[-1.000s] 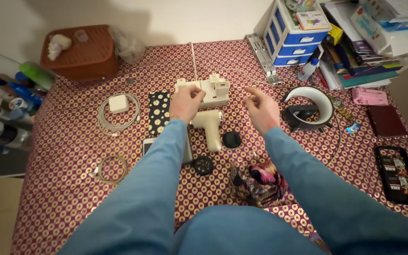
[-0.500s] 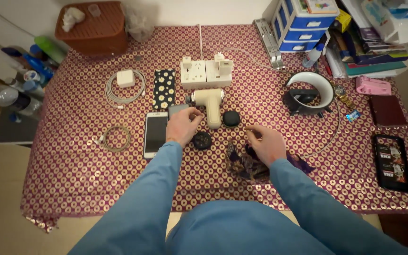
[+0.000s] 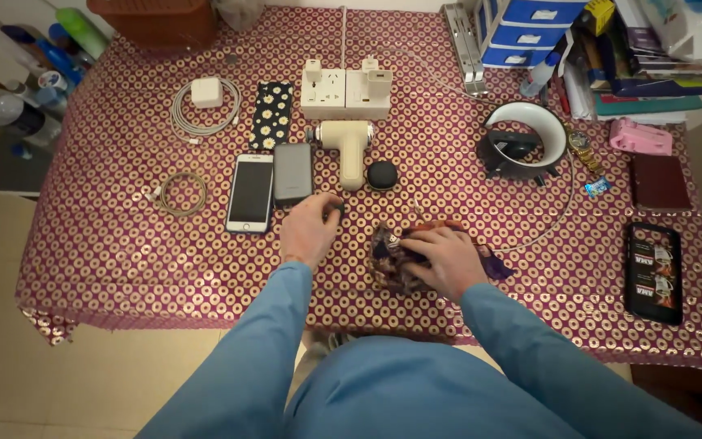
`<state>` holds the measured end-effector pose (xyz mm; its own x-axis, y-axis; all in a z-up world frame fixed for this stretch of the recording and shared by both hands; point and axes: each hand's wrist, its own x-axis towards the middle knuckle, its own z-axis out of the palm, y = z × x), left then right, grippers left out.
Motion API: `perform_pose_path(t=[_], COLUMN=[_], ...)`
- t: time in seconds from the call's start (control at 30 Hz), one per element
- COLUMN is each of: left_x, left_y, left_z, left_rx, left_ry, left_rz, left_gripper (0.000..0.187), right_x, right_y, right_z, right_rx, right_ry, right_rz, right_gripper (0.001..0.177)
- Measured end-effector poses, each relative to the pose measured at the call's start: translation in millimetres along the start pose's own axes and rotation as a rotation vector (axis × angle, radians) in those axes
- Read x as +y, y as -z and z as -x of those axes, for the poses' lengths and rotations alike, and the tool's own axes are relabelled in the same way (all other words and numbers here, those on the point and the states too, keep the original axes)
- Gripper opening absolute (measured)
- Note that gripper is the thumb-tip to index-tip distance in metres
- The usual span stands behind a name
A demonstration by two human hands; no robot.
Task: The person handles a purple cloth and several white cables on a patterned table. They plug a cable into a power strip, coil another cable, and place it on the table. The person also moves a small black circular object and adjusts items around the power strip.
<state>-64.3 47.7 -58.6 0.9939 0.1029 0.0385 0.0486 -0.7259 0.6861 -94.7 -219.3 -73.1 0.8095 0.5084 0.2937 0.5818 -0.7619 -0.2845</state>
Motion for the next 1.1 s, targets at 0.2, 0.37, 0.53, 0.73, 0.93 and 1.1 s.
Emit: perform_pose_path(t=[0.2,0.37,0.53,0.73,0.93,1.1], left_x=[18,32,32,17,21,24], left_y=[-31,-50,-63,-59,-37,-12], left_z=[20,32,34,11,-10,-16], left_rx=[-0.154,-0.292,-0.348,-0.317,-0.251,-0.391], left_ry=[-0.154,-0.216,-0.401,-0.117,-0.019,0.163], left_rz=[-0.063,-0.149,-0.314,0.037,0.554,0.826], left_gripper=[0.022,0.036,0.047,0.039,0.039,0.038], right_x=[4,36,76,64,20,8], right_y=[2,19,42,41,5,4], right_z=[9,18,5,-23,-48,-56], right_rx=[0.031,0.397,0.622,0.298,-0.009,-0.103], right_ry=[-0.122,-0.541,-0.643,-0.5,-0.609,-0.837], right_rz=[-0.145,-0.264,-0.29,-0.358,-0.86,-1.473], right_gripper=[0.015,0.012,0.014,0.035,0.034,0.031])
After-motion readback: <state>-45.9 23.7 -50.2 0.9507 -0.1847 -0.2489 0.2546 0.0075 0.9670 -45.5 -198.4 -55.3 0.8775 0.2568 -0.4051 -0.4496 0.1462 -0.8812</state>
